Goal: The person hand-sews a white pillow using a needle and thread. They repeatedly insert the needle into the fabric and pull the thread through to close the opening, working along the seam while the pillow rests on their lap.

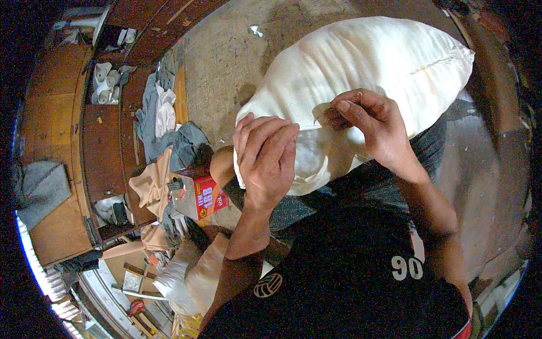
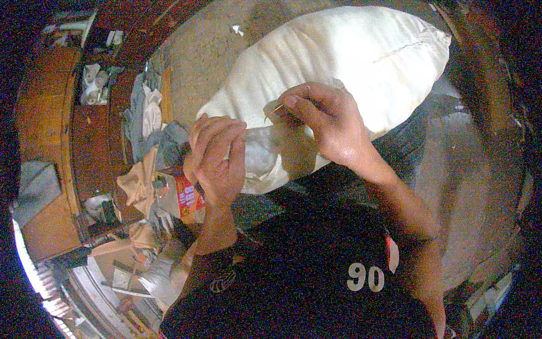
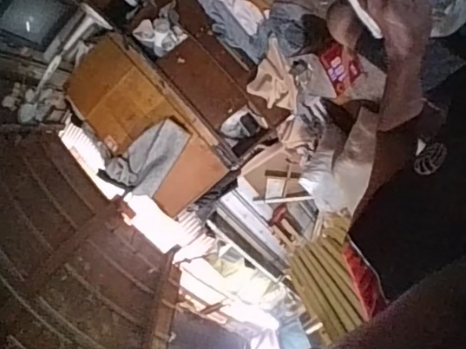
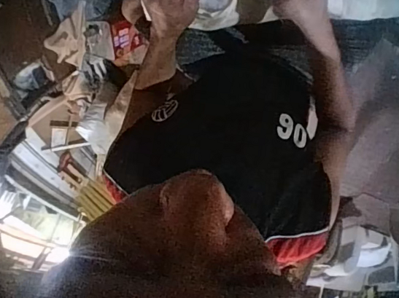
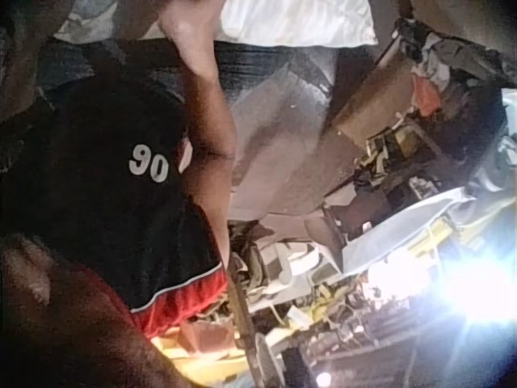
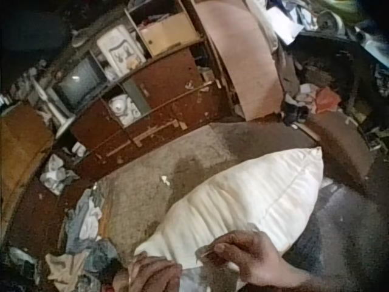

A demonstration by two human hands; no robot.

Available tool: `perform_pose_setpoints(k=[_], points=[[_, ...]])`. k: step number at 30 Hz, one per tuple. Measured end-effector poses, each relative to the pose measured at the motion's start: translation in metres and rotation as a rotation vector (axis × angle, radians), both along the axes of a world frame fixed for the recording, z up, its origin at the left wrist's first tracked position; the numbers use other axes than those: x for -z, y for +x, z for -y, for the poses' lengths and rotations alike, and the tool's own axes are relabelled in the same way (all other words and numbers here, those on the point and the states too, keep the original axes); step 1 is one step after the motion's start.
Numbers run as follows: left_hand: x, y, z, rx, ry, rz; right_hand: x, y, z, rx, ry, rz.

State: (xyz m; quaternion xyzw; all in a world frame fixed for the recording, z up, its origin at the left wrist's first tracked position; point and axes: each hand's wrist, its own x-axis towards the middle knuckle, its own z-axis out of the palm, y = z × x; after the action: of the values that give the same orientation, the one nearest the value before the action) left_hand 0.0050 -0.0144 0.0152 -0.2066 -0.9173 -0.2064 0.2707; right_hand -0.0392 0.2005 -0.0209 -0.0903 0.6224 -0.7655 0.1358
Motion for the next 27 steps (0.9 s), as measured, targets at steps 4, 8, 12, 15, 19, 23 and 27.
perform_pose_setpoints(k=[4,8,12,15,19,23,27], points=[[0.0,0.001,0.0,-0.007,-0.005,-0.03,-0.006,-0.004,0.0,-0.102,-0.052,0.074],[-0.003,0.009,-0.005,-0.062,0.04,-0.032,0.003,-0.017,-0.004,-0.183,-0.156,0.151],[-0.022,0.035,-0.021,0.021,-0.018,0.182,0.009,-0.033,-0.008,-0.262,-0.225,0.229],[-0.012,0.034,-0.031,-0.066,-0.115,0.275,0.005,-0.038,-0.011,-0.32,-0.175,0.241],[0.003,0.031,-0.02,-0.046,-0.07,0.365,0.005,-0.042,-0.013,-0.397,-0.082,0.197],[0.003,0.03,-0.021,-0.044,0.041,0.399,-0.002,-0.043,-0.013,-0.455,0.006,0.171],[0.005,0.029,-0.019,-0.041,0.075,0.391,-0.006,-0.042,-0.013,-0.481,0.063,0.138]])
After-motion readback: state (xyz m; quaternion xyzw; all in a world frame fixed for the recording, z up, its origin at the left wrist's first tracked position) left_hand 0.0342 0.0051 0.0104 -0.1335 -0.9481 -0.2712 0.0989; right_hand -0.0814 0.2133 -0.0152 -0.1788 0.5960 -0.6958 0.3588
